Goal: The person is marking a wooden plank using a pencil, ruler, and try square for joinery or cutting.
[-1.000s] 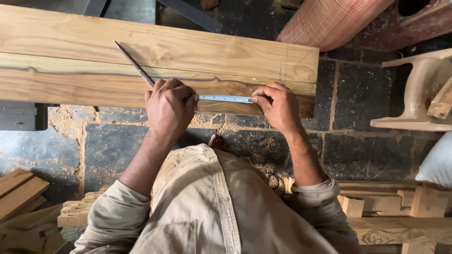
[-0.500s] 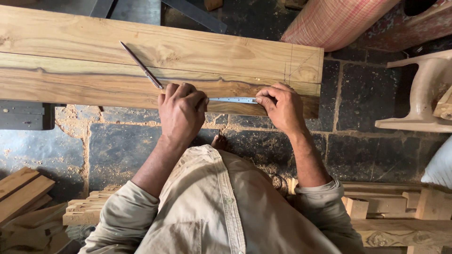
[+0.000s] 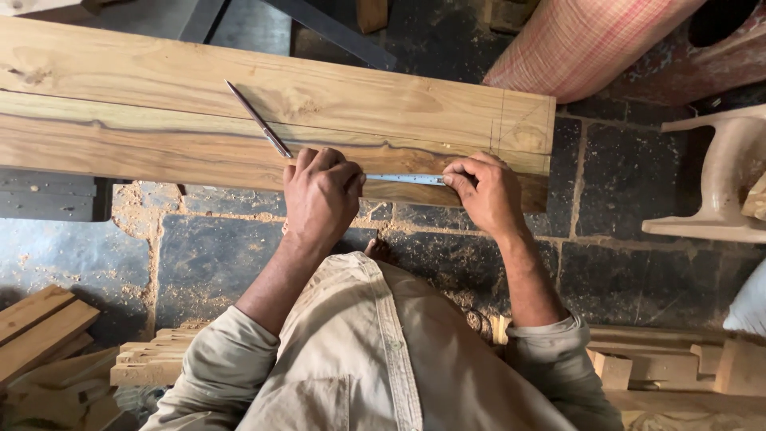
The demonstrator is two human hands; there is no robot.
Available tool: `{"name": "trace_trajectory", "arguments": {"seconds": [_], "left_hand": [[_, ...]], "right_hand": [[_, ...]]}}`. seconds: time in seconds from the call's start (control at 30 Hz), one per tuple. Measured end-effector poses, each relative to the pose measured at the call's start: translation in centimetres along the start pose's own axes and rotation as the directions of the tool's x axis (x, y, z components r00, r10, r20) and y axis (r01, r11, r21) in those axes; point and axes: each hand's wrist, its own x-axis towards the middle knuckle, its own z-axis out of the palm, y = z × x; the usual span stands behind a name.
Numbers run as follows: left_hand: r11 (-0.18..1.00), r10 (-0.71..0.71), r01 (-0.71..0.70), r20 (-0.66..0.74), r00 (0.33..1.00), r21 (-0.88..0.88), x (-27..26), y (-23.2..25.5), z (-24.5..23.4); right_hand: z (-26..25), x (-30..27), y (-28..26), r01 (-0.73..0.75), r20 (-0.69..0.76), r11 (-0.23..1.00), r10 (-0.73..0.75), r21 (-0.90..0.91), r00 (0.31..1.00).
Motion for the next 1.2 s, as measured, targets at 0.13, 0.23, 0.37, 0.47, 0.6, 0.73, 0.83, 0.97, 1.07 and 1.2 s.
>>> {"name": "trace_trajectory", "arguments": {"seconds": [0.13, 0.23, 0.37, 0.47, 0.6, 0.73, 0.83, 0.97, 1.07, 1.2], "left_hand": [[1.0, -0.006, 0.007, 0.035, 0.999, -0.007, 0.6, -0.9, -0.9], [0.995, -0.054, 0.048, 0.068, 0.996, 0.085, 1.2, -2.1, -3.0], [0.986, -0.162, 0.154, 0.127, 0.979, 0.071, 1.2, -4.1, -4.0], [0.985, -0.166, 0.156, 0.15, 0.975, 0.078, 0.8, -4.7, -3.8], [0.987, -0.153, 0.147, 0.098, 0.983, 0.063, 0.8, -4.3, -3.8], [0.99, -0.135, 0.129, 0.088, 0.987, 0.063, 0.7, -4.4, -3.7], [0.988, -0.144, 0.138, 0.097, 0.985, 0.067, 0.7, -4.3, -3.8], [0.989, -0.139, 0.134, 0.078, 0.987, 0.062, 0.5, -4.4, -3.7], [0.99, -0.131, 0.127, 0.07, 0.989, 0.06, 0.5, -4.4, -3.6], [0.99, -0.127, 0.122, 0.076, 0.989, 0.067, 0.5, -4.4, -3.6]], "right_hand": [[2.8, -0.1, 2.8, -0.005, 0.025, 1.0, 0.005, -0.009, 1.0], [4.0, 1.1, -0.1, 0.159, -0.022, 0.984, -0.161, -0.083, 0.987], [5.2, 1.8, -1.5, 0.173, 0.015, 0.983, -0.172, -0.056, 0.985], [4.9, 2.0, -2.2, 0.169, 0.023, 0.985, -0.168, -0.043, 0.985], [4.4, 2.1, -2.9, 0.199, -0.006, 0.98, -0.199, -0.018, 0.98], [4.0, 2.1, -3.6, 0.171, 0.005, 0.985, -0.17, -0.01, 0.985], [4.4, 2.0, -3.0, 0.145, 0.007, 0.989, -0.145, -0.009, 0.989], [4.4, 2.0, -2.9, 0.137, 0.016, 0.991, -0.137, 0.003, 0.99], [4.4, 2.0, -2.9, 0.155, 0.014, 0.988, -0.155, -0.014, 0.988], [4.3, 2.0, -2.9, 0.169, -0.002, 0.986, -0.169, -0.011, 0.986]]}}
